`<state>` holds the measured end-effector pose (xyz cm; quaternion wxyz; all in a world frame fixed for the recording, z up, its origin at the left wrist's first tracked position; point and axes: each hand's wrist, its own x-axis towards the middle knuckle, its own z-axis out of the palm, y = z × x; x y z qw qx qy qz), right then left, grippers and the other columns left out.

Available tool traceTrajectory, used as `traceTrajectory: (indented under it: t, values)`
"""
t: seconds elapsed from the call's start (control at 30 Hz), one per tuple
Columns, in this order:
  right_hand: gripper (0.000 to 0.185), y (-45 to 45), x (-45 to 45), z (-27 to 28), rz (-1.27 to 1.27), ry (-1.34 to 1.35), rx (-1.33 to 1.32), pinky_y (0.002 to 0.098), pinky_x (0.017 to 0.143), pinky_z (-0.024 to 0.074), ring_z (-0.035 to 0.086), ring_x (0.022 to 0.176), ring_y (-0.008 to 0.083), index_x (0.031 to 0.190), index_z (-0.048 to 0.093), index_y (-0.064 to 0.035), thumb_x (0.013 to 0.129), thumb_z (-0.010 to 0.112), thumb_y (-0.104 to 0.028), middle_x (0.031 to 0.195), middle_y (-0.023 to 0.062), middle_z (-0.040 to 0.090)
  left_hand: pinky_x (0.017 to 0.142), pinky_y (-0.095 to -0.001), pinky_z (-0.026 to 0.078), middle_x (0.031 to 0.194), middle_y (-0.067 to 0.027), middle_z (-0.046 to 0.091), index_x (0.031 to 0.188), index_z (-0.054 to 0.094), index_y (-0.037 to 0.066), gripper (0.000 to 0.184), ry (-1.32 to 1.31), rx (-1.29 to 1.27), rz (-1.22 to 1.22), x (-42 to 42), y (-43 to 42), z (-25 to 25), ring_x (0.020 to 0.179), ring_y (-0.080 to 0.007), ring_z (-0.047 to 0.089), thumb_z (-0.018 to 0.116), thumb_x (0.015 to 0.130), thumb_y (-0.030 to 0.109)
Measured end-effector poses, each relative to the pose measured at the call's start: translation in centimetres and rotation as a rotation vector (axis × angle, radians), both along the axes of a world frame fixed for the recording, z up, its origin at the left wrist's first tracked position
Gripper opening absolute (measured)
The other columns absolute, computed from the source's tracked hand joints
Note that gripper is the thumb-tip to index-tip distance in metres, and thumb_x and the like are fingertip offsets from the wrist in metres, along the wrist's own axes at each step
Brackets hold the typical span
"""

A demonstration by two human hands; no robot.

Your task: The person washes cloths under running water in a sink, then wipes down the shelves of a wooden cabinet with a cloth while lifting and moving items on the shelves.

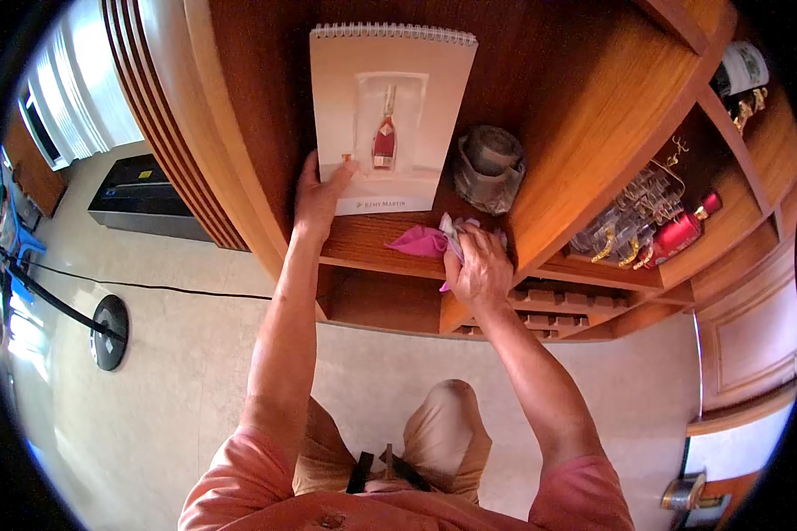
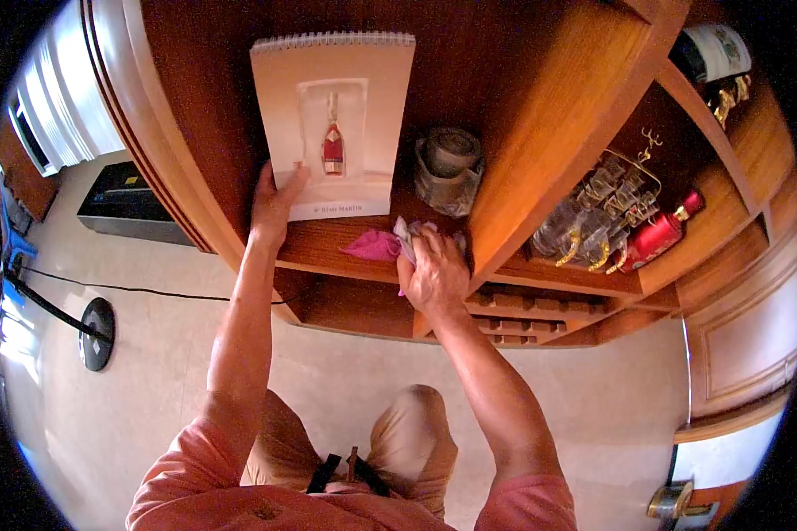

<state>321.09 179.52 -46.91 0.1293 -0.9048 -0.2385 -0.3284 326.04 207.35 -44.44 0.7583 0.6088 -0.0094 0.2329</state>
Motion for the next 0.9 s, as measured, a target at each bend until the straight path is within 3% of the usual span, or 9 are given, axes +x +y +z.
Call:
traceTrajectory:
  t: [0.3, 0.5, 0.6, 0.9]
  values:
    - [0.03, 0.1, 0.1, 0.1, 0.038, -0.055, 0.022, 0.0435, 0.089, 0.053, 0.064, 0.101, 0.0351, 0.109, 0.066, -0.0001, 0.088, 0.061, -0.021, 0.116, 0.0169, 0.066, 0.094, -0.0299, 0.048, 0.118, -0.0067, 0.067, 0.134, 0.055, 0.005, 0.05, -0.139, -0.072, -0.071, 4.1, 0.3, -0.3, 0.107, -0.0149, 0.061, 0.075, 0.091, 0.021]
    - [0.031, 0.4, -0.1, 0.2, 0.04, -0.086, 0.044, 0.0425, 0.089, 0.0532, 0.064, 0.104, 0.0356, 0.107, 0.067, 0.0009, 0.087, 0.063, -0.022, 0.115, 0.0173, 0.066, 0.1, -0.0352, 0.044, 0.128, -0.0103, 0.063, 0.14, 0.049, 0.006, 0.059, 0.041, 0.148, 0.139, 2.4, -0.8, -0.7, 0.115, -0.0216, 0.058, 0.074, 0.09, 0.026]
    - [0.031, 0.4, -0.3, 0.1, 0.02, -0.054, 0.03, 0.0419, 0.09, 0.0532, 0.064, 0.105, 0.0354, 0.107, 0.068, 0.001, 0.087, 0.063, -0.023, 0.116, 0.017, 0.066, 0.096, -0.033, 0.047, 0.124, -0.0121, 0.064, 0.142, 0.047, 0.004, 0.06, 0.047, 0.081, 0.179, 3.3, -1.3, -1.4, 0.11, -0.0192, 0.06, 0.073, 0.091, 0.023]
    - [0.03, 0.2, -0.4, 0.1, 0.004, -0.025, 0.032, 0.0423, 0.094, 0.0501, 0.063, 0.109, 0.034, 0.11, 0.066, -0.001, 0.087, 0.061, -0.02, 0.118, 0.0147, 0.066, 0.098, -0.035, 0.046, 0.125, -0.0143, 0.063, 0.143, 0.044, 0.004, 0.06, 0.005, 0.115, -0.002, 7.7, 0.7, -2.0, 0.112, -0.0226, 0.059, 0.071, 0.092, 0.023]
